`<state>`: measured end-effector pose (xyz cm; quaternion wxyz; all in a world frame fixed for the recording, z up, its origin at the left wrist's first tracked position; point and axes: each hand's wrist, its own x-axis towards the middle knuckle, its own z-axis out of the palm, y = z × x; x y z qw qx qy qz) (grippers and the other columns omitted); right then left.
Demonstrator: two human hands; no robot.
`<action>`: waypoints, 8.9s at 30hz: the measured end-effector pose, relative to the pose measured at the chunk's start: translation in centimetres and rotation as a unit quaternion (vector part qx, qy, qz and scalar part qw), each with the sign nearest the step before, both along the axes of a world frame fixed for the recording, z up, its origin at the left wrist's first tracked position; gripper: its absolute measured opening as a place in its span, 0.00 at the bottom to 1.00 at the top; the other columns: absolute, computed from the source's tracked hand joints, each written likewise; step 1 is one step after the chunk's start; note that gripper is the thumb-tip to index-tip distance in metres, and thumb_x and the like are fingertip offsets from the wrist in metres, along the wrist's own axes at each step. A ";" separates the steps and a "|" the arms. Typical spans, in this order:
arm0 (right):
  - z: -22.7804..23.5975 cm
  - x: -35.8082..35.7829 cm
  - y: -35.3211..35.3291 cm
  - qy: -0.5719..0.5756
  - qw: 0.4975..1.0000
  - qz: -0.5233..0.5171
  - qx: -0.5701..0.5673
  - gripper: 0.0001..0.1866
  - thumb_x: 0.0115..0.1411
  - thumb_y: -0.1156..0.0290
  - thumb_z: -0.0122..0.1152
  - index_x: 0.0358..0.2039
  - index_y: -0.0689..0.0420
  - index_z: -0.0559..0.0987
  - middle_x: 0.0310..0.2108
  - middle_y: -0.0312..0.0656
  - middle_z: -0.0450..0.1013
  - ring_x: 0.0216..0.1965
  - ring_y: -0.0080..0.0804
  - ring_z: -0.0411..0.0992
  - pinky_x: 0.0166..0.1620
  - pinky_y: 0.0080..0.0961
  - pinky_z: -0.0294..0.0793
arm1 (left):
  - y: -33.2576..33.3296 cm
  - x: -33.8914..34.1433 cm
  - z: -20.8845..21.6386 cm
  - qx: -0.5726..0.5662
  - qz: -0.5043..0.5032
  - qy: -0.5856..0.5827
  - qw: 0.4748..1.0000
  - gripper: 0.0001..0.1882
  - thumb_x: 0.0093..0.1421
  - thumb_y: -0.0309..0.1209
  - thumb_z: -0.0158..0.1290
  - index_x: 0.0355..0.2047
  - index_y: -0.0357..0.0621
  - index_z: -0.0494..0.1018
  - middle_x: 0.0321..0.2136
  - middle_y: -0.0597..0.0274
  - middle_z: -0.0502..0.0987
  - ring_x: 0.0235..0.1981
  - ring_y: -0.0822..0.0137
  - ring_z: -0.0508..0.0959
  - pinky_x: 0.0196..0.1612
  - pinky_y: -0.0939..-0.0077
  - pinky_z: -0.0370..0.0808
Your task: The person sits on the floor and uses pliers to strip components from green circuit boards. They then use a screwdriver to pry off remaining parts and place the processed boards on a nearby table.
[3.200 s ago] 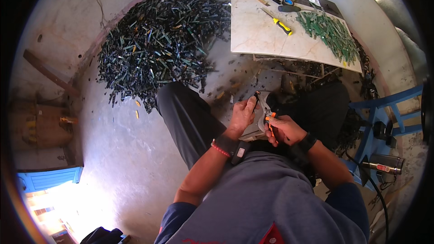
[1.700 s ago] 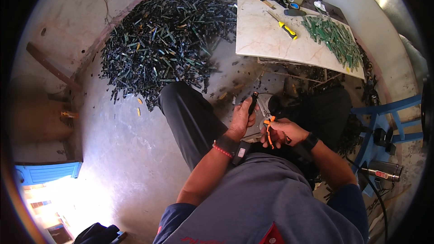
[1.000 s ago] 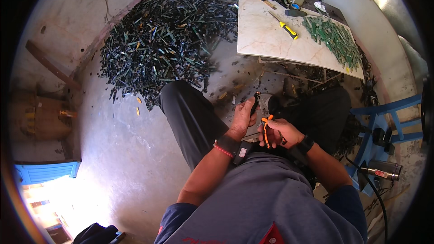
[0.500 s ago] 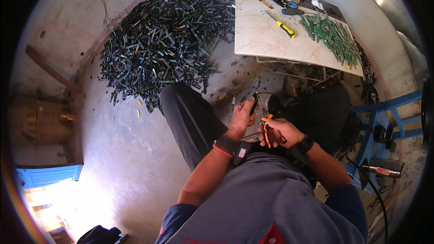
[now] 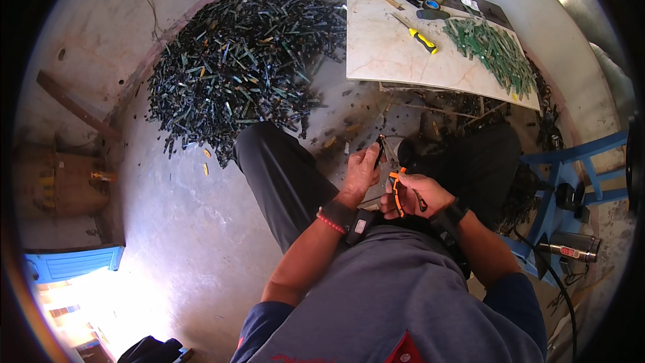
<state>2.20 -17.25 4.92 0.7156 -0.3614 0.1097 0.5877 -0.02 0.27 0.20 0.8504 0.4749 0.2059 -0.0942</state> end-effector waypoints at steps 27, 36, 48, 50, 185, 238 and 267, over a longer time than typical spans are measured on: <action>-0.8 4.1 -1.7 -0.741 0.454 0.280 -0.409 0.14 0.57 0.63 0.54 0.27 0.63 0.71 0.20 0.54 0.72 0.25 0.52 0.73 0.29 0.42 0.71 | -0.2 0.1 -1.6 0.056 -0.006 0.048 0.997 0.23 0.62 0.49 0.46 0.26 0.38 0.67 0.10 0.74 0.55 0.08 0.79 0.52 0.12 0.80 0.48; -1.0 4.1 -2.7 -0.489 0.819 0.202 -0.222 0.15 0.61 0.61 0.53 0.30 0.64 0.73 0.22 0.45 0.74 0.24 0.37 0.75 0.28 0.30 0.72 | 0.5 -0.2 -0.7 -0.083 -0.015 0.044 0.995 0.21 0.61 0.49 0.47 0.25 0.41 0.67 0.09 0.75 0.52 0.09 0.79 0.49 0.13 0.80 0.44; -0.9 1.9 -1.3 -0.191 0.965 0.152 -0.096 0.19 0.66 0.58 0.44 0.41 0.62 0.72 0.33 0.48 0.76 0.33 0.35 0.77 0.33 0.25 0.75 | 0.3 0.2 -1.1 -0.077 0.005 0.043 0.996 0.21 0.61 0.48 0.45 0.26 0.40 0.67 0.09 0.74 0.52 0.09 0.79 0.49 0.13 0.80 0.44; -0.8 2.0 -1.2 -0.176 0.970 0.147 -0.080 0.20 0.66 0.56 0.44 0.41 0.62 0.73 0.34 0.47 0.76 0.33 0.33 0.77 0.32 0.24 0.75 | 0.3 0.2 -0.8 -0.057 -0.005 0.046 0.997 0.21 0.61 0.48 0.44 0.26 0.40 0.67 0.09 0.75 0.51 0.09 0.78 0.49 0.14 0.79 0.45; -0.3 3.4 -1.7 -0.209 0.941 0.235 -0.127 0.21 0.64 0.53 0.47 0.43 0.60 0.70 0.31 0.42 0.76 0.30 0.27 0.76 0.23 0.18 0.71 | 0.4 -0.3 -1.1 -0.029 -0.008 0.055 0.998 0.24 0.60 0.50 0.48 0.26 0.39 0.68 0.10 0.73 0.55 0.09 0.79 0.51 0.13 0.81 0.47; -1.3 0.2 -0.6 0.019 1.000 0.019 0.013 0.18 0.66 0.57 0.44 0.37 0.61 0.71 0.29 0.44 0.72 0.28 0.38 0.73 0.33 0.35 0.73 | -0.3 -0.1 -0.4 0.038 0.001 0.037 0.999 0.22 0.61 0.47 0.46 0.25 0.37 0.68 0.09 0.74 0.54 0.08 0.79 0.51 0.12 0.80 0.47; 1.7 4.7 -5.2 -0.020 0.985 0.170 0.010 0.24 0.61 0.48 0.49 0.34 0.60 0.72 0.20 0.43 0.67 0.16 0.32 0.63 0.21 0.26 0.63 | 2.0 -0.6 1.7 -0.307 -0.163 -0.007 0.938 0.19 0.64 0.45 0.38 0.24 0.45 0.67 0.08 0.73 0.54 0.07 0.79 0.51 0.12 0.84 0.49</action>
